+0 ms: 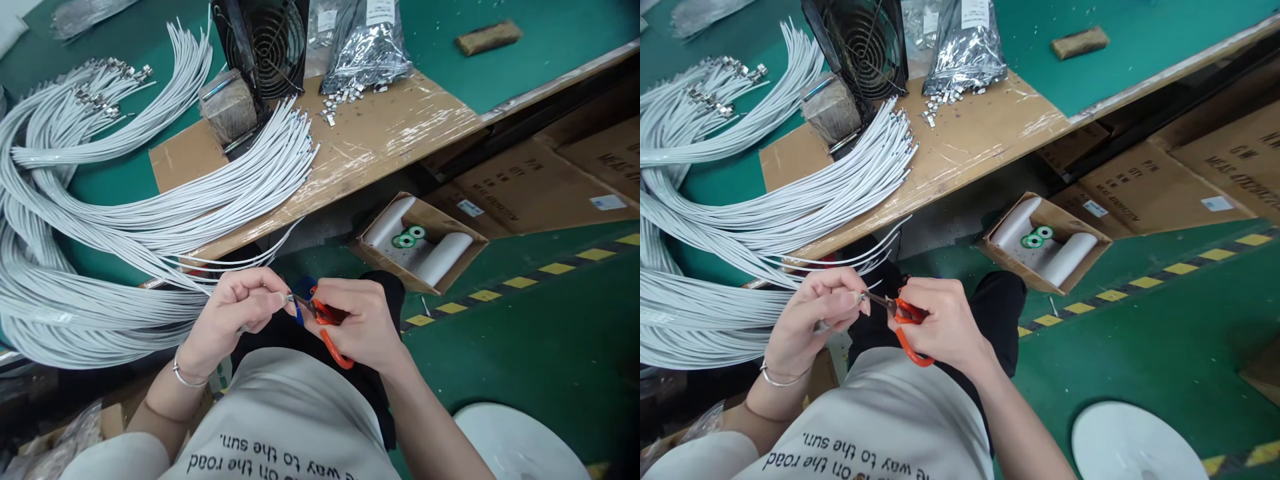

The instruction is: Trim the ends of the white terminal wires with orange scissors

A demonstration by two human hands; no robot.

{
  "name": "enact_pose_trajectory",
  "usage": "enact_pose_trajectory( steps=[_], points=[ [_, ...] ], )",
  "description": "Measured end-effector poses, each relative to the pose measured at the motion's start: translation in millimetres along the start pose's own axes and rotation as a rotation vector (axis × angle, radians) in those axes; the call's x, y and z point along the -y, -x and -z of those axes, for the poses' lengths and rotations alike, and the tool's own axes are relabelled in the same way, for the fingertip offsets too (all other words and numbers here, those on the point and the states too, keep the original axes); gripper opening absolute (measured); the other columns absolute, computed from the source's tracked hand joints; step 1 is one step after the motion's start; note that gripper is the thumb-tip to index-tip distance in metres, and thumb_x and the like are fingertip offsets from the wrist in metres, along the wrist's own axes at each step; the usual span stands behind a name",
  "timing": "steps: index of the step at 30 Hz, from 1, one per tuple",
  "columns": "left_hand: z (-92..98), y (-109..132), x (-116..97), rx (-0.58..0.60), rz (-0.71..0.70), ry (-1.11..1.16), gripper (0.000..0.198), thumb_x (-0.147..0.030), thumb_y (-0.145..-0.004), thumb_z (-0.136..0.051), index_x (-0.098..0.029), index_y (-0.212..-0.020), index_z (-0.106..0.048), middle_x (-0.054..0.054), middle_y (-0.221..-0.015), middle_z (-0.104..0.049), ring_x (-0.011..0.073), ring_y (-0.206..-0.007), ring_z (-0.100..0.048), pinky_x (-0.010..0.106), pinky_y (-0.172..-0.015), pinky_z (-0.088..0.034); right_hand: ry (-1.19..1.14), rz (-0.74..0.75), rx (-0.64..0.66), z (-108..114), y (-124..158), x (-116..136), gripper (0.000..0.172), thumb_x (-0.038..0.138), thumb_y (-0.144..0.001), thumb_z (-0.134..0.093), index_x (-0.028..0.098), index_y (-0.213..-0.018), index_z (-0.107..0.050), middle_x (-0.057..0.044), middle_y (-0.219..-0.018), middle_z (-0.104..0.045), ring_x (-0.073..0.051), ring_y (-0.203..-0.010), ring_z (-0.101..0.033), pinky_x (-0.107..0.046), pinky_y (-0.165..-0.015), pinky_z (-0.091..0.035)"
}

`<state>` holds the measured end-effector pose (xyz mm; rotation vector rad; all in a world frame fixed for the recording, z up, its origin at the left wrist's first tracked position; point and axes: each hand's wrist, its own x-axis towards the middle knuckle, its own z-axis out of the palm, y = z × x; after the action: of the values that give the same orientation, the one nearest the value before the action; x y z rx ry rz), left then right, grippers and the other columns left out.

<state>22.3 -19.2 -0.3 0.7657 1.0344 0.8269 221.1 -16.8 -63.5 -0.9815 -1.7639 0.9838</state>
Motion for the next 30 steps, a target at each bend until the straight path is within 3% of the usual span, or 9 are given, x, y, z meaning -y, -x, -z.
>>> enact_pose_trajectory(
  steps=[7, 10, 12, 17, 20, 23, 25, 27, 30],
  points=[
    [2.1, 0, 2, 0.011, -0.004, -0.026, 0.02, -0.033, -0.088, -0.085, -0.016, -0.079, -0.08, -0.007, -0.051, -0.045, 0.0054, -0.047, -0.023, 0.023, -0.044, -0.018, 0.081, 0.035, 0.014, 2, 2, -2, 0.041, 0.004, -0.074, -0.063, 0.023, -0.062, -0.029, 0.007, -0.058, -0.033, -0.009, -0.054, -0.022, -0.029, -0.047, -0.018],
    [3.0, 1, 4, -0.004, -0.017, -0.042, 0.019, -0.032, -0.09, -0.084, -0.016, -0.082, -0.081, -0.008, -0.05, -0.041, 0.0054, -0.047, -0.022, 0.023, -0.045, -0.019, 0.121, 0.066, -0.035, 0, 2, -5, 0.041, 0.005, -0.076, -0.061, 0.023, -0.061, -0.028, 0.007, -0.057, -0.032, -0.008, -0.054, -0.02, -0.029, -0.047, -0.017],
    [2.8, 0, 6, -0.036, -0.019, -0.073, 0.021, -0.036, -0.092, -0.084, -0.016, -0.085, -0.081, -0.007, -0.052, -0.046, 0.0057, -0.048, -0.025, 0.023, -0.046, -0.021, 0.144, 0.062, -0.093, -4, 3, -7, 0.041, 0.006, -0.078, -0.062, 0.023, -0.059, -0.029, 0.007, -0.056, -0.032, -0.008, -0.052, -0.022, -0.029, -0.047, -0.017],
    [-2.0, -11, 9, -0.086, -0.076, -0.119, 0.028, -0.043, -0.089, -0.087, -0.017, -0.093, -0.08, 0.003, -0.074, -0.073, 0.0058, -0.05, -0.032, 0.024, -0.046, -0.024, -0.009, -0.174, -0.303, -33, 6, -3, 0.039, 0.015, -0.079, -0.068, 0.022, -0.054, -0.039, 0.006, -0.053, -0.036, -0.008, -0.048, -0.027, -0.027, -0.045, -0.02],
    [-4.2, -15, 8, -0.101, -0.12, -0.12, 0.028, -0.043, -0.089, -0.087, -0.017, -0.092, -0.079, 0.006, -0.083, -0.078, 0.0056, -0.05, -0.034, 0.024, -0.046, -0.025, -0.241, -0.353, -0.371, -43, 2, -6, 0.042, 0.026, -0.08, -0.074, 0.023, -0.053, -0.043, 0.007, -0.05, -0.035, -0.007, -0.044, -0.027, -0.026, -0.042, -0.019],
    [-0.9, -7, 6, -0.057, -0.126, -0.141, 0.024, -0.04, -0.091, -0.085, -0.016, -0.089, -0.081, 0.004, -0.075, -0.073, 0.0057, -0.049, -0.035, 0.024, -0.045, -0.024, -0.348, -0.396, -0.58, -24, -7, -27, 0.055, 0.043, -0.088, -0.071, 0.026, -0.052, -0.033, 0.008, -0.046, -0.027, -0.007, -0.041, -0.024, -0.028, -0.041, -0.02],
    [3.3, -1, 7, -0.042, -0.097, -0.142, 0.023, -0.038, -0.095, -0.083, -0.015, -0.089, -0.082, -0.002, -0.058, -0.059, 0.0061, -0.048, -0.032, 0.024, -0.045, -0.021, -0.345, -0.396, -0.652, -4, -11, -45, 0.06, 0.052, -0.097, -0.06, 0.029, -0.056, -0.023, 0.01, -0.047, -0.018, -0.007, -0.04, -0.016, -0.028, -0.039, -0.018],
    [6.3, 1, 10, -0.069, -0.069, -0.079, 0.025, -0.038, -0.093, -0.083, -0.015, -0.085, -0.079, -0.006, -0.054, -0.049, 0.0056, -0.046, -0.027, 0.023, -0.044, -0.021, -0.335, -0.403, -0.684, 8, -10, -58, 0.061, 0.056, -0.098, -0.057, 0.029, -0.055, -0.025, 0.01, -0.045, -0.019, -0.007, -0.037, -0.014, -0.028, -0.036, -0.013],
    [5.4, -5, 11, -0.126, -0.077, -0.006, 0.025, -0.039, -0.09, -0.085, -0.015, -0.087, -0.078, -0.008, -0.056, -0.044, 0.0051, -0.047, -0.022, 0.022, -0.043, -0.022, -0.324, -0.437, -0.582, 0, -4, -55, 0.053, 0.044, -0.089, -0.076, 0.024, -0.052, -0.043, 0.007, -0.045, -0.038, -0.008, -0.04, -0.032, -0.025, -0.039, -0.024]
  ],
)
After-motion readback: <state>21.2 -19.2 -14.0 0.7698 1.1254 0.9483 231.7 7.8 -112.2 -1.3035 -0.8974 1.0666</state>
